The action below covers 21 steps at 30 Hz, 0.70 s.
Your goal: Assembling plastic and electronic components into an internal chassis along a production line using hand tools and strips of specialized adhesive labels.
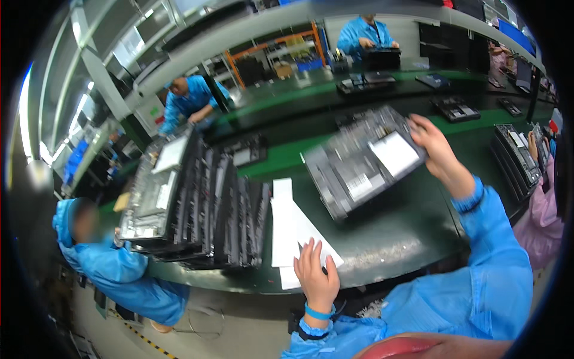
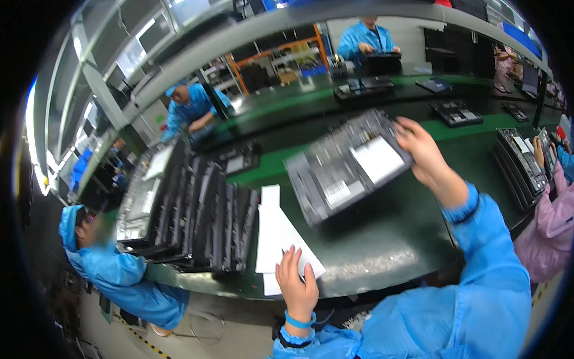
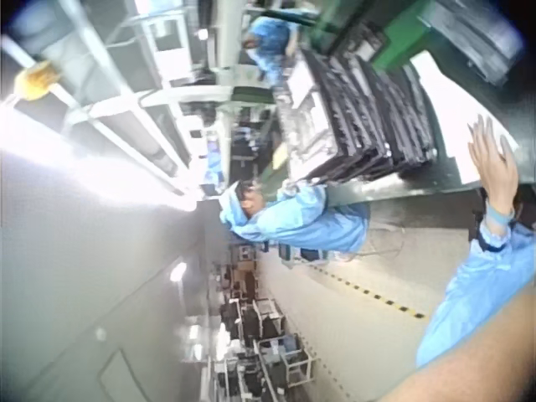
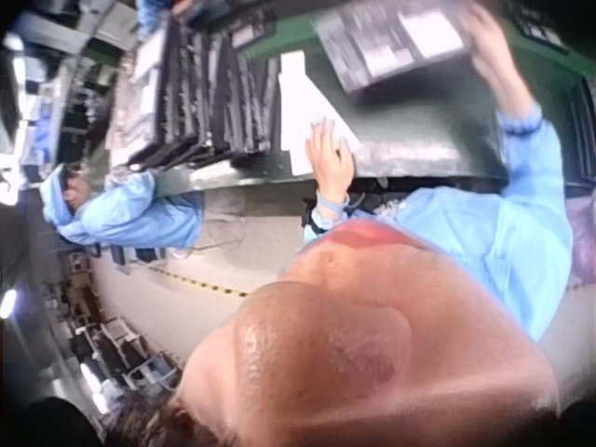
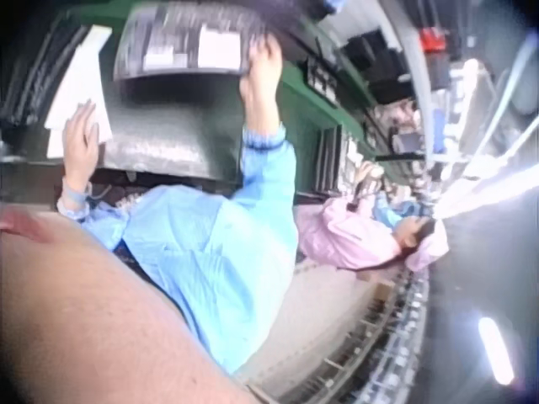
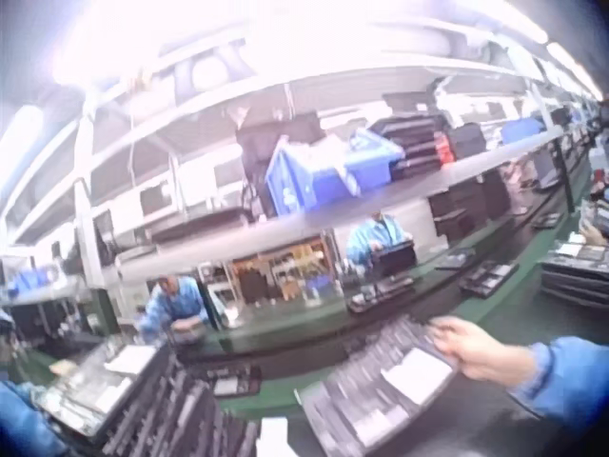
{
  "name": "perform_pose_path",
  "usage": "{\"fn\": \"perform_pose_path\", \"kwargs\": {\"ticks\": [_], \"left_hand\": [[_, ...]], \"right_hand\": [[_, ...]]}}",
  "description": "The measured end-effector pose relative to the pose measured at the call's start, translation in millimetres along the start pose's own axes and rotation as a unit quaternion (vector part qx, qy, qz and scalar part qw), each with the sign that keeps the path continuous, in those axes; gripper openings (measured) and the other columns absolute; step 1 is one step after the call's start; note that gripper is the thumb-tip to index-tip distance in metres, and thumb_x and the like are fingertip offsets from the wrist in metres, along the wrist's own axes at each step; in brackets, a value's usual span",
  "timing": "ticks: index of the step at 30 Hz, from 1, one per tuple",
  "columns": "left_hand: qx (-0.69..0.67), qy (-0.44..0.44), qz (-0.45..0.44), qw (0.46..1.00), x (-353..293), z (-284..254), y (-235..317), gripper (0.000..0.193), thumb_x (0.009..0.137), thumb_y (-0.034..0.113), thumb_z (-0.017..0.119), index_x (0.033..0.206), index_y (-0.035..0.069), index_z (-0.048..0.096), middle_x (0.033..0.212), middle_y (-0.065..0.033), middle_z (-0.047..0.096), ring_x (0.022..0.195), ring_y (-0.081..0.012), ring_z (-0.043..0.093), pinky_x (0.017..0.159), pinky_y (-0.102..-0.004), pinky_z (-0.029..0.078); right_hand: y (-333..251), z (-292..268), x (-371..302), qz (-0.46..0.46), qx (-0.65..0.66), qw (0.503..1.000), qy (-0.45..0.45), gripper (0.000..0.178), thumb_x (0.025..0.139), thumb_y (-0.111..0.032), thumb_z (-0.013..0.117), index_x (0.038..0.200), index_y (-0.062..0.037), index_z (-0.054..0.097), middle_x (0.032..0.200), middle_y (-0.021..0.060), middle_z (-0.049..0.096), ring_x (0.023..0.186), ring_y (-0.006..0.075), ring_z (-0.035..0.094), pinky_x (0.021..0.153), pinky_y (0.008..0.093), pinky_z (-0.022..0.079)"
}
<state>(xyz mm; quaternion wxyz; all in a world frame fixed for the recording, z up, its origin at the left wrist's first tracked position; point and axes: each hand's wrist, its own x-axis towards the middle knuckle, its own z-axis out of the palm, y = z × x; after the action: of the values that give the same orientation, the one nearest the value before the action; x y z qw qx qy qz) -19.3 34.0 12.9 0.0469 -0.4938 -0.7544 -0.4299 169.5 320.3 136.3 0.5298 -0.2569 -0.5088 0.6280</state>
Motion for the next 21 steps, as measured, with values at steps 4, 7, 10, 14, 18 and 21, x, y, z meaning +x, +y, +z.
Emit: {"fn": "perform_pose_path", "kwargs": {"ticks": [4,7,10,14,18,21], "left_hand": [[-0.144,0.061,0.032,0.987,13,-36,38,0.030,0.083,0.000,0.054,0.113,-0.005,0.058,0.119,-0.0215,0.058,0.112,-0.0344,0.057,0.096,-0.0391,0.044],[-0.146,0.073,0.117,0.980,42,-76,75,0.033,0.083,-0.001,0.054,0.116,-0.006,0.056,0.120,-0.0190,0.057,0.112,-0.0296,0.057,0.096,-0.0372,0.043],[-0.205,0.088,0.214,0.951,91,-105,119,0.034,0.086,0.001,0.050,0.119,-0.006,0.053,0.126,-0.0187,0.053,0.115,-0.0248,0.054,0.099,-0.0342,0.041],[-0.213,0.086,0.342,0.911,205,-106,226,0.031,0.089,0.009,0.057,0.118,-0.001,0.057,0.120,-0.0180,0.059,0.110,-0.0242,0.058,0.091,-0.0343,0.046],[-0.042,0.151,0.394,0.906,358,-144,298,0.034,0.091,0.017,0.058,0.119,-0.003,0.058,0.113,-0.0169,0.064,0.105,-0.0215,0.061,0.093,-0.0310,0.047],[0.050,0.059,0.254,0.964,482,-169,305,0.036,0.092,0.021,0.056,0.115,-0.005,0.058,0.111,-0.0195,0.065,0.106,-0.0246,0.062,0.087,-0.0355,0.051]], "right_hand": [[9,-77,-94,0.036,-0.009,0.999,0.010,0.055,0.086,0.007,0.050,0.138,0.0011,0.034,0.141,0.0181,0.044,0.119,0.0233,0.053,0.097,0.0334,0.048],[35,-105,-132,-0.059,-0.244,0.968,0.016,0.041,0.083,0.009,0.050,0.122,-0.0001,0.050,0.123,0.0166,0.058,0.108,0.0215,0.057,0.090,0.0321,0.047],[55,-114,-149,-0.241,-0.630,0.736,0.064,0.031,0.080,-0.003,0.058,0.111,-0.0039,0.058,0.100,0.0251,0.063,0.093,0.0407,0.062,0.082,0.0390,0.049],[50,-115,-161,-0.068,-0.405,0.904,0.120,0.029,0.079,-0.005,0.058,0.108,-0.0030,0.060,0.090,0.0249,0.065,0.082,0.0397,0.064,0.074,0.0397,0.051],[38,-111,-158,-0.076,-0.417,0.902,0.080,0.030,0.078,-0.007,0.059,0.108,-0.0031,0.060,0.085,0.0226,0.066,0.078,0.0388,0.065,0.070,0.0403,0.050],[46,-108,-156,-0.125,-0.413,0.901,0.043,0.030,0.079,-0.007,0.055,0.109,-0.0032,0.057,0.092,0.0233,0.065,0.085,0.0409,0.063,0.075,0.0428,0.050]]}}
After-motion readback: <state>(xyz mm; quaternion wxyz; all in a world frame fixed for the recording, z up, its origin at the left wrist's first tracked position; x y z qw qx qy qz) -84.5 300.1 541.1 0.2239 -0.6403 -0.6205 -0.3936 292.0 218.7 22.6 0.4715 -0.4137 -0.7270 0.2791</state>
